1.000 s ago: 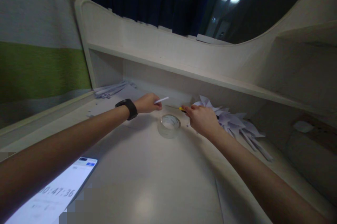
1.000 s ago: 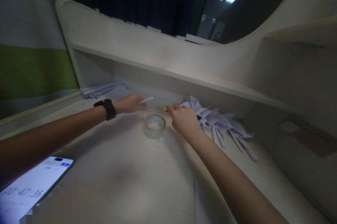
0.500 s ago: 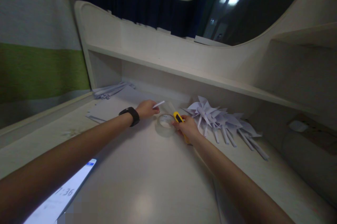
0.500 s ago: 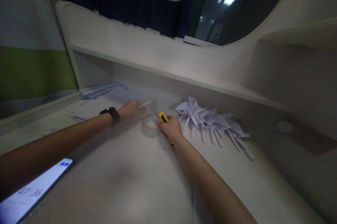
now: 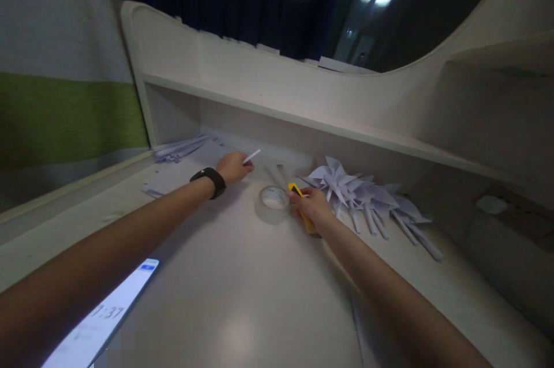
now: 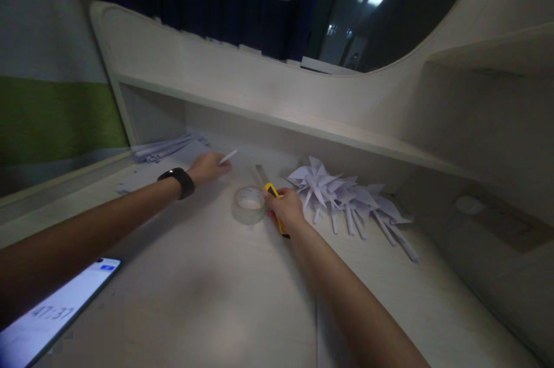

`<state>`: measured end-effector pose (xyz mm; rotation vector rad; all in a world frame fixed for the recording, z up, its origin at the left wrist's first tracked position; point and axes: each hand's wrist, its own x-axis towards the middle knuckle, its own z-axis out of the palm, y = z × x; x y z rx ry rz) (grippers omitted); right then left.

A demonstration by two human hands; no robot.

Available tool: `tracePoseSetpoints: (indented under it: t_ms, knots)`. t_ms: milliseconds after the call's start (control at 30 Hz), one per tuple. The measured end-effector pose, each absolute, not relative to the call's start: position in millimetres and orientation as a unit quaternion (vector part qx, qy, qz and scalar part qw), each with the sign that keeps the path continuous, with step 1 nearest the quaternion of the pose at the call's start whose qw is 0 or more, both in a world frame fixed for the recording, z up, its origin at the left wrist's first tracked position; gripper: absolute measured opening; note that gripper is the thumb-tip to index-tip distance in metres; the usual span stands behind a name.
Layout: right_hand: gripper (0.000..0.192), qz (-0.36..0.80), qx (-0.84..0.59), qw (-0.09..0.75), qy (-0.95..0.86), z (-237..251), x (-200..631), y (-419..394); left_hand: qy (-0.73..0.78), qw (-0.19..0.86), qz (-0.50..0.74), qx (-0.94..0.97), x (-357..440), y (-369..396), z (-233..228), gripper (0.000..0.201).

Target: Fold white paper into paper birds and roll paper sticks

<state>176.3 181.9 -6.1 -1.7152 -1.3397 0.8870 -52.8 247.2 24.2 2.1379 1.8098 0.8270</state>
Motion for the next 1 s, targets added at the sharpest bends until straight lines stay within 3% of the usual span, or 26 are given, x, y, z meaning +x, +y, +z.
tracePoseSetpoints:
  t_ms: [167,367,500,667,1000]
  knots:
    - [0.030,0.284,-0.637,0.387,-0.603,14.3,211.8,161.4,0.618,0.151,0.328,0.698,-55.8,231.9,41.0,0.022]
    - [0.034,0.164,-0.639,0.316,-0.682,19.9,291.8,97.1,0.516,0.375,0.401,0.657,-44.4,180.4,60.1,0.021]
    - [0.036,0.068,-0.668,0.286,-0.683,6.7,348.5,55.9,0.452,0.459,0.404,0.649,-32.9,140.2,71.5,0.022]
    - [0.038,0.060,-0.707,0.278,-0.647,-16.3,388.4,22.3,0.426,0.505,0.390,0.641,-12.9,92.7,72.3,0.029]
    - [0.026,0.069,-0.708,0.265,-0.651,-29.0,388.9,-4.9,0.380,0.595,0.343,0.619,34.6,-23.0,61.3,0.032]
